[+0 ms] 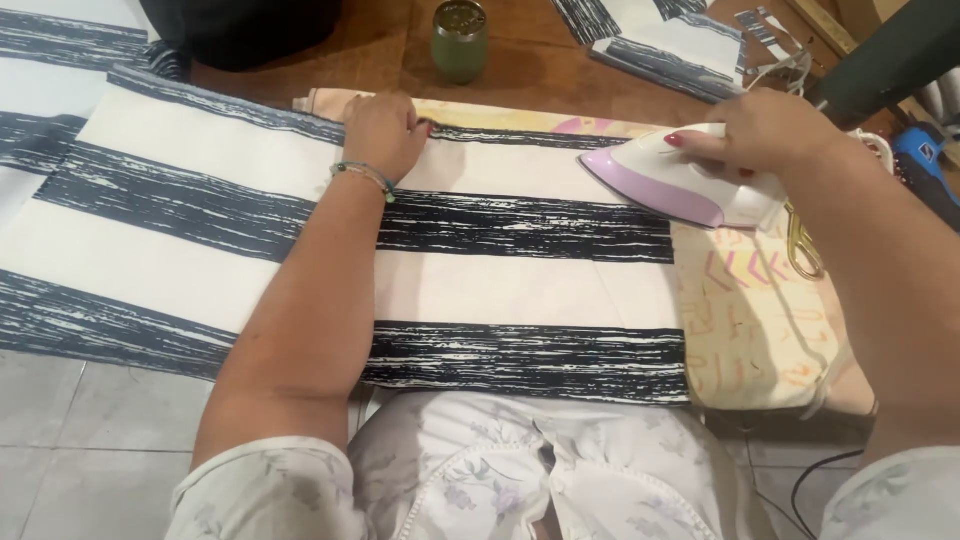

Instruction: Ironing and folding striped fabric pieces on a padded workstation

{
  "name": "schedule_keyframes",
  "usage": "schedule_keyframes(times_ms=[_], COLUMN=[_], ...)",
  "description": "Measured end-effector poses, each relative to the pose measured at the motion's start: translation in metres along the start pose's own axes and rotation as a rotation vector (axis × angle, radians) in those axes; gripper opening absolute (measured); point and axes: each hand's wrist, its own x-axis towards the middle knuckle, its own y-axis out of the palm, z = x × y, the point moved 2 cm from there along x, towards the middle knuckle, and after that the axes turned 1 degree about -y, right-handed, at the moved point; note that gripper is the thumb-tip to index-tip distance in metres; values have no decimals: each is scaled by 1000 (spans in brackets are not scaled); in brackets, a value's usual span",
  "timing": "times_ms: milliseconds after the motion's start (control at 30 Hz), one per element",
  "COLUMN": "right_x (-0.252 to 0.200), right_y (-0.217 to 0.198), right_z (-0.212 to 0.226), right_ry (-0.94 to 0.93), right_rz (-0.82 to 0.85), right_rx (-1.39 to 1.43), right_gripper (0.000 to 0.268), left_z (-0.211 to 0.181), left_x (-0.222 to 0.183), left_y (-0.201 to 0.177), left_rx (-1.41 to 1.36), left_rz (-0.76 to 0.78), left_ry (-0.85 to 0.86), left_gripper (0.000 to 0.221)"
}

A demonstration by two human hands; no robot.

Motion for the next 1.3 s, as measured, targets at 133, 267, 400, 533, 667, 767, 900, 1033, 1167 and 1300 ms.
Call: schedule_keyframes(times_ms=[133,267,400,533,667,767,900,1033,1167,1300], right_x=[1,21,24,24,33,41,53,64,71,66], right_y=[0,14,10,7,4,-3,-11,-20,-31,-45], right_z=[-3,-14,-6,5,17,31,61,101,141,178], right_ry=[-6,-10,23,29,-15,-24,-104,-199,-161,-244], right_rz=[-3,-70,-111,-138,-156,-167,-156,-171,-200,-197], right_rx=[-42,-114,-189,-235,-274,-181,-195,-277,-264,-250], right_gripper=[71,81,83,86,88,88,88,88,99,92], left_z=[-17,8,35,41,48,44,42,41,47,47], left_x=[-15,3,8,11,13,13,13,14,20,21], left_y=[-21,8,19,26,34,29,30,31,39,41], left_rx=[-292,-316,-284,-288,-256,-282,-275,-262,-259,-200], left_rz=[-49,-107,-71,-25,-39,-26,-22,-5,-26,20], left_ry=[79,-96,-138,-227,-230,-297,-318,-324,-307,-225], left_gripper=[31,40,27,48,60,39,28,22,17,23])
